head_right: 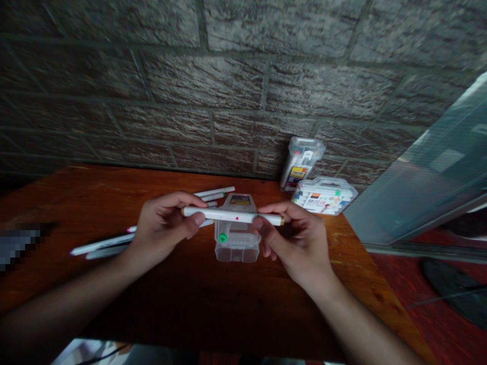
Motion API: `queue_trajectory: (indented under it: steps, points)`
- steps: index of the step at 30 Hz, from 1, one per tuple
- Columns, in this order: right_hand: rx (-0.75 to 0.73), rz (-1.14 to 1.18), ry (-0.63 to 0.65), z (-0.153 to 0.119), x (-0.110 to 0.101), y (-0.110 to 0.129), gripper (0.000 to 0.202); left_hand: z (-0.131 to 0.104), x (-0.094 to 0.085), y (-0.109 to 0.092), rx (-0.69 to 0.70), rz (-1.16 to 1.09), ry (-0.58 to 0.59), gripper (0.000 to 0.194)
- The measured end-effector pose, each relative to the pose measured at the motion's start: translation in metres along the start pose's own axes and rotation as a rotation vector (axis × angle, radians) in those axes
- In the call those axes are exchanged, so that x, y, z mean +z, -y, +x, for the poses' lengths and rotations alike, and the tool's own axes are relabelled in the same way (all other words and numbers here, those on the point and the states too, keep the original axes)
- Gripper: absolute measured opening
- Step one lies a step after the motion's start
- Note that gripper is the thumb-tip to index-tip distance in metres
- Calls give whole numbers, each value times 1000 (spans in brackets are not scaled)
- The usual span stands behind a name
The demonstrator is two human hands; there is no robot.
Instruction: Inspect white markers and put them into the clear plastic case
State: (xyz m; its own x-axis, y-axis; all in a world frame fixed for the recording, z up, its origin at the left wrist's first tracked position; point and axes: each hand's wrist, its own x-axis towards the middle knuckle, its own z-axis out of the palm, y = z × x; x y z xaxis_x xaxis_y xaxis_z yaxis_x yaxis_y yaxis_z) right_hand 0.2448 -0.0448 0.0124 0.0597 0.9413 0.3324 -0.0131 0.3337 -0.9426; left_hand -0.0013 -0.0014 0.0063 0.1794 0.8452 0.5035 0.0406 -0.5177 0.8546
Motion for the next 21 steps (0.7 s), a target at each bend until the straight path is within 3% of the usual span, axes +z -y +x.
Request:
queue_trajectory:
  steps: [21]
  points:
    - [8,11,13,-1,-1,2,18,3,3,-3,-1,-68,-8,6]
